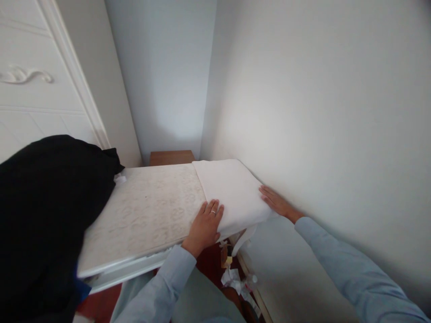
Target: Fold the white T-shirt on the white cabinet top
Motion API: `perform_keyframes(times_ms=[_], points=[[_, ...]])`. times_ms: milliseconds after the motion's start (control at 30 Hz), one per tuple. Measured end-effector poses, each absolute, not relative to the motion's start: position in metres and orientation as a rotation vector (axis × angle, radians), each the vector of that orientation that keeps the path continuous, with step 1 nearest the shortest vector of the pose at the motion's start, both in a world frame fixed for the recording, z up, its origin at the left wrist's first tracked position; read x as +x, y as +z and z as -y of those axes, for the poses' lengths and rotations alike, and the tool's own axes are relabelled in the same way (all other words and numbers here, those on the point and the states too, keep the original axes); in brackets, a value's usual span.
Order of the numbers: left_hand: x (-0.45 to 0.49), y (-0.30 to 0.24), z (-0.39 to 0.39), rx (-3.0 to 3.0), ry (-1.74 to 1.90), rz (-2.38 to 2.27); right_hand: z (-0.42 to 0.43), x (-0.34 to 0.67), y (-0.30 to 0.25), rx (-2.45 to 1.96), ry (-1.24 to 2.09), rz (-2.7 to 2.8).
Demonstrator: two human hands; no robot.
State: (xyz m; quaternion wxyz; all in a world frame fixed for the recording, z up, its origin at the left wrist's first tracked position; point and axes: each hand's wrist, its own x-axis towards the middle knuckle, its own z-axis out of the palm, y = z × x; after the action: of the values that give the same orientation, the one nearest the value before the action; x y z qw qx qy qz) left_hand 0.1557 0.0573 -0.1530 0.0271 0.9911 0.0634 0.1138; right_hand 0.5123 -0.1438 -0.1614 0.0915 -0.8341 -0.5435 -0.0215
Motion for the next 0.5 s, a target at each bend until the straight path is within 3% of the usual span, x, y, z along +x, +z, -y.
perform_keyframes(times_ms=[167,500], points=[[0.156,-0.148,-0.057,3.068,0.270,-0.202,0.135,0.490,-0.159,-2.445,-0.228,1.653],[0.157,-0.149,-0.057,3.091,0.259,-0.199,0.126,0.331,-0.200,-1.832,-0.456,1.432]])
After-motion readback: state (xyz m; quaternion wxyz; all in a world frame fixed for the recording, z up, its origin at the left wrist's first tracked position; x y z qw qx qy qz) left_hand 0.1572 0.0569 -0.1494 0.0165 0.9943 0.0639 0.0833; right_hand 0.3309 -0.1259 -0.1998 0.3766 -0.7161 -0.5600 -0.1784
